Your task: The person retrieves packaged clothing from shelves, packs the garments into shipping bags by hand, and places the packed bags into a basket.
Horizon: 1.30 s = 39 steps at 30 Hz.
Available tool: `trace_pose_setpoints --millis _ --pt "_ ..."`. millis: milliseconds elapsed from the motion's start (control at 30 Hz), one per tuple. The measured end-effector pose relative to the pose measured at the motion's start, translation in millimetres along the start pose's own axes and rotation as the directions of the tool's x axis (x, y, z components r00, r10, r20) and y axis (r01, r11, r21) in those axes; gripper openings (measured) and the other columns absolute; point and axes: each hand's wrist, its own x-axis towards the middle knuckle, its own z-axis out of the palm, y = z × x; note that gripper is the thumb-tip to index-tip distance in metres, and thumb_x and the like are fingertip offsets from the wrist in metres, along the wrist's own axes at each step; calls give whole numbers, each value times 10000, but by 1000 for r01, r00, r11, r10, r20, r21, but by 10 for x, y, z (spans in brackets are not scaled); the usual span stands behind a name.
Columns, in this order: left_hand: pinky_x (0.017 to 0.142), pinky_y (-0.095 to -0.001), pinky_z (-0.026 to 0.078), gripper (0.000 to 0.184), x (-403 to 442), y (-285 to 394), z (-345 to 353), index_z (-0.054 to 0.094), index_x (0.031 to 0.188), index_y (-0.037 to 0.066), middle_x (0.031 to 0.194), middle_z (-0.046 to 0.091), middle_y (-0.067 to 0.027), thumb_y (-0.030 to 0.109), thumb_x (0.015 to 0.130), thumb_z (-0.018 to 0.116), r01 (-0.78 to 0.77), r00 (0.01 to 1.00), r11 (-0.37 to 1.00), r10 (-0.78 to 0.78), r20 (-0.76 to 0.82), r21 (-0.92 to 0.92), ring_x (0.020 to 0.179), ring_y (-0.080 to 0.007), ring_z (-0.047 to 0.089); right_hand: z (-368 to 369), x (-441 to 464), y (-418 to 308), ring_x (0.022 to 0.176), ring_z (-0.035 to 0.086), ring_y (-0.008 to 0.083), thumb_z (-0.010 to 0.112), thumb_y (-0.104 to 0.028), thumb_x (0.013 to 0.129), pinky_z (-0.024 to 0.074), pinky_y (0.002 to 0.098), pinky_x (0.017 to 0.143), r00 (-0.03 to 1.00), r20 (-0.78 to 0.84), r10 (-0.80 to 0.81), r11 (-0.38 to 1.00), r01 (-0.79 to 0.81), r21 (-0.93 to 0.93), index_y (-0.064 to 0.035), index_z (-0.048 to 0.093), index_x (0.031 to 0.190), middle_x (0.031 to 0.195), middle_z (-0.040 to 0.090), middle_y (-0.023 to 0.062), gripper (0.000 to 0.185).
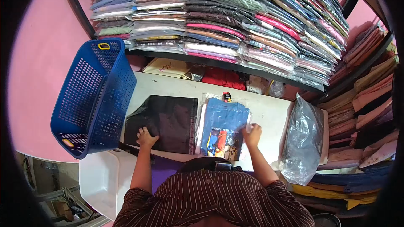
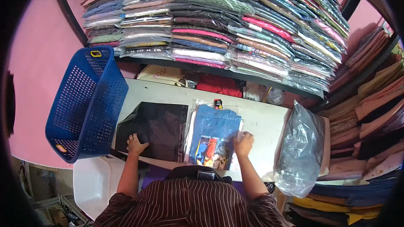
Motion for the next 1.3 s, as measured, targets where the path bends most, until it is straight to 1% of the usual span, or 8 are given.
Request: trace_pose_setpoints --millis 133,267,467,700,800,1100,1233,1300 --pt "966 -563 379 633 -165 324 178 530 1224 51 1330 446 -176 378 709 700 -94 890 977 169 -423 193 1219 -385 417 22 62 516 874 646 366 845 -472 593 513 418 771 939 239 247 960 -271 72 73 516 1014 944 641 245 763" --pt "866 -472 430 469 -404 1064 332 564 1105 5 1074 537 -189 296 746 647 -733 668 675 689 -281 -89 984 -375 516 127 41 494 852 658 336 863 -483 555 519 367 748 912 336 235 924 -317 214 101 518 983 923 647 256 802" --pt "944 -451 410 850 -823 1942 854 392 1328 -56 1186 515 -206 431 722 735 -582 809 812 572 -139 -45 1157 -353 460 655 96 758 679 618 204 866 -230 583 504 327 590 875 462 148 902 -311 298 13 583 865 783 646 115 467" --pt "905 -385 484 859 -528 2185 770 590 1075 -15 1137 594 -203 477 437 887 -163 974 973 185 130 -162 1085 -315 571 717 147 808 743 624 205 810 -80 626 499 334 650 851 522 64 804 -354 478 28 546 1006 842 642 129 475" --pt "918 -377 476 876 -585 2297 853 569 1087 -45 1148 600 -208 479 459 882 -266 964 964 265 25 26 1062 -315 601 718 199 799 776 628 222 792 -49 637 496 343 656 909 416 -21 826 -219 520 39 489 1025 873 636 152 500" --pt "935 -419 435 935 -1202 2752 576 420 1199 -42 1145 547 -297 504 562 834 -549 791 688 611 -29 -476 1089 -394 556 84 252 84 718 620 281 715 -196 743 515 387 656 869 443 -220 922 36 387 22 414 1071 822 595 174 495" --pt "949 -446 412 1013 -1261 2807 526 396 1257 -20 1193 529 -271 516 526 847 -659 700 634 714 -21 -405 1134 -389 520 -180 335 24 875 640 300 547 -100 813 512 392 773 649 732 -208 652 -466 598 40 448 1215 926 631 187 437" --pt "947 -481 384 978 -1282 2820 594 376 1290 23 1232 508 -209 451 548 845 -719 684 682 729 38 -136 1179 -354 476 -183 377 147 889 637 299 481 -43 822 510 402 783 589 485 -646 693 185 697 21 488 1208 990 630 167 392"
